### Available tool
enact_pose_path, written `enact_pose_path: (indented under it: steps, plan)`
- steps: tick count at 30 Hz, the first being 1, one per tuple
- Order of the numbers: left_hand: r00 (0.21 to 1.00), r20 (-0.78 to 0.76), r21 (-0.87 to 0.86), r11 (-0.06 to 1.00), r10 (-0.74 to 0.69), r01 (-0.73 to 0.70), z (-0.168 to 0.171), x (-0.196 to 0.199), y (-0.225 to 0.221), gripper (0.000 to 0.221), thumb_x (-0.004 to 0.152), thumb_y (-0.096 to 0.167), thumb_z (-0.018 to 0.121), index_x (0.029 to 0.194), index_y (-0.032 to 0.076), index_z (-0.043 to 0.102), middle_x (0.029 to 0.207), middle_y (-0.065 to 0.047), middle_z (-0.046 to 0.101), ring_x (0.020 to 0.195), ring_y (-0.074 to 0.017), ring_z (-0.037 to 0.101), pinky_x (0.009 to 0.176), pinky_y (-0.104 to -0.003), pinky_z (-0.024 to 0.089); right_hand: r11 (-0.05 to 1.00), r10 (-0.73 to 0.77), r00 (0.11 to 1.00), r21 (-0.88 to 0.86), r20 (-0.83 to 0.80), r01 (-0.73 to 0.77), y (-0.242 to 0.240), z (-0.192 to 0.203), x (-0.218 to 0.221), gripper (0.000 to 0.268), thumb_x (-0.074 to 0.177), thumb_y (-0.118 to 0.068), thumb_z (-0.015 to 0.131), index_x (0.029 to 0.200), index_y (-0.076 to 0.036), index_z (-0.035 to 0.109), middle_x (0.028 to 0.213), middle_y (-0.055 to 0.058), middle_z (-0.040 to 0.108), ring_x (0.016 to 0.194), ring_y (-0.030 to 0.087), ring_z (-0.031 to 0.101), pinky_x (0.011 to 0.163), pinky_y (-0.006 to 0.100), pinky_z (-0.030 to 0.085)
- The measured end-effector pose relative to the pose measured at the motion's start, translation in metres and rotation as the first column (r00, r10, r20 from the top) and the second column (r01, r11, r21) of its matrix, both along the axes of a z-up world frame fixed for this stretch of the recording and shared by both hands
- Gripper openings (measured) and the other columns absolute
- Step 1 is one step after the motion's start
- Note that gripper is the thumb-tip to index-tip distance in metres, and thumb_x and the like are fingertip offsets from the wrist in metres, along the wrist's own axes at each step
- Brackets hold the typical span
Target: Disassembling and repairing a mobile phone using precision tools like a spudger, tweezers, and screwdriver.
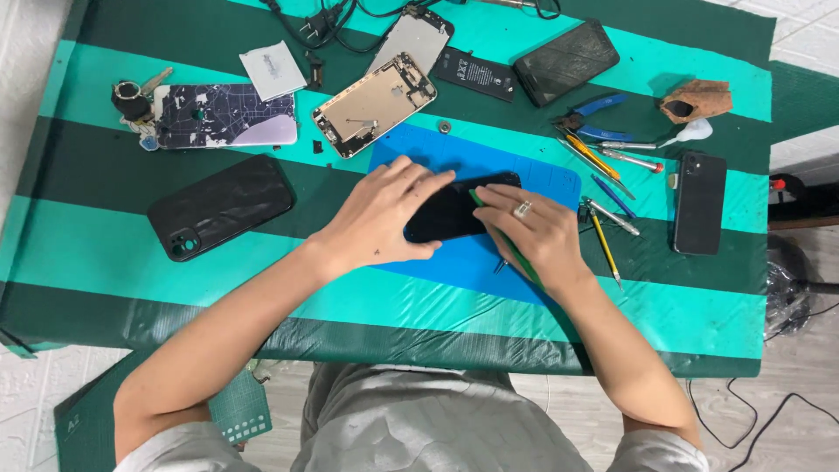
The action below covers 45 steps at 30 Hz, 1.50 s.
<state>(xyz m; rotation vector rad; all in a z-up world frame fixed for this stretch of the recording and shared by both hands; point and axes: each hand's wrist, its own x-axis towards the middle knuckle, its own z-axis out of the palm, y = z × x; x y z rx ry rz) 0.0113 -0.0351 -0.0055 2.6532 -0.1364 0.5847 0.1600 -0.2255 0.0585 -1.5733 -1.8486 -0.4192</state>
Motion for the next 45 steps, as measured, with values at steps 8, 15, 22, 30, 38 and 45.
enact_pose_path:
  steps: [8, 15, 22, 30, 38, 45]
  plan:
    - [0.998, -0.044, -0.130, 0.990, 0.053, -0.059, -0.004, 0.000, -0.002, 0.084, 0.063, 0.034, 0.085, 0.138, 0.007, 0.058, 0.107, -0.011, 0.068, 0.107, -0.0307, 0.064, 0.084, -0.044, 0.057, 0.985, -0.174, 0.985, -0.004, 0.000, 0.174, -0.011, -0.004, 0.019, 0.020, 0.092, 0.010, 0.073, 0.094, -0.008, 0.077, 0.114, 0.009, 0.082, 0.095, 0.030, 0.078, 0.075, 0.037, 0.062]
    - [0.995, -0.053, -0.100, 0.991, 0.088, -0.093, -0.009, -0.001, -0.004, 0.081, 0.060, 0.036, 0.082, 0.134, 0.011, 0.060, 0.105, -0.006, 0.067, 0.106, -0.0293, 0.065, 0.085, -0.042, 0.057, 0.983, -0.181, 0.978, -0.013, -0.103, 0.181, -0.014, -0.012, 0.033, 0.032, 0.086, 0.020, 0.060, 0.095, -0.006, 0.077, 0.112, 0.010, 0.080, 0.091, 0.036, 0.076, 0.075, 0.043, 0.062]
    - [0.995, -0.036, -0.099, 0.990, 0.098, -0.101, -0.002, -0.001, -0.006, 0.083, 0.060, 0.033, 0.080, 0.136, 0.009, 0.057, 0.103, -0.007, 0.063, 0.103, -0.0299, 0.064, 0.079, -0.043, 0.060, 0.978, -0.146, 0.988, -0.158, -0.046, 0.137, -0.016, -0.027, 0.037, 0.024, 0.090, 0.005, 0.063, 0.104, -0.010, 0.077, 0.120, 0.009, 0.074, 0.105, 0.035, 0.074, 0.083, 0.044, 0.061]
    - [0.977, -0.011, 0.066, 0.975, 0.213, -0.212, 0.000, -0.007, -0.023, 0.090, 0.064, 0.048, 0.076, 0.144, 0.011, 0.055, 0.104, -0.009, 0.057, 0.092, -0.0252, 0.060, 0.071, -0.038, 0.061, 0.962, -0.222, 0.969, -0.189, -0.109, 0.199, -0.020, -0.027, 0.037, 0.040, 0.090, 0.012, 0.057, 0.117, -0.011, 0.075, 0.127, 0.010, 0.073, 0.102, 0.036, 0.074, 0.079, 0.044, 0.061]
    - [0.892, 0.116, 0.317, 0.835, 0.437, -0.450, -0.006, -0.003, -0.048, 0.090, 0.062, 0.059, 0.069, 0.137, 0.009, 0.060, 0.107, -0.012, 0.054, 0.089, -0.0302, 0.062, 0.062, -0.036, 0.063, 0.980, -0.199, 0.961, -0.028, -0.194, 0.198, -0.012, -0.018, 0.033, 0.014, 0.103, 0.003, 0.067, 0.113, -0.006, 0.070, 0.109, 0.010, 0.079, 0.099, 0.033, 0.077, 0.079, 0.039, 0.061]
    - [0.890, 0.113, 0.342, 0.823, 0.443, -0.453, -0.009, -0.001, -0.060, 0.090, 0.066, 0.061, 0.065, 0.140, 0.010, 0.059, 0.104, -0.011, 0.051, 0.081, -0.0269, 0.062, 0.058, -0.033, 0.060, 0.973, -0.227, 0.957, -0.079, -0.180, 0.216, -0.016, -0.016, 0.039, 0.018, 0.103, 0.004, 0.068, 0.118, -0.006, 0.069, 0.102, 0.011, 0.077, 0.096, 0.037, 0.075, 0.077, 0.043, 0.061]
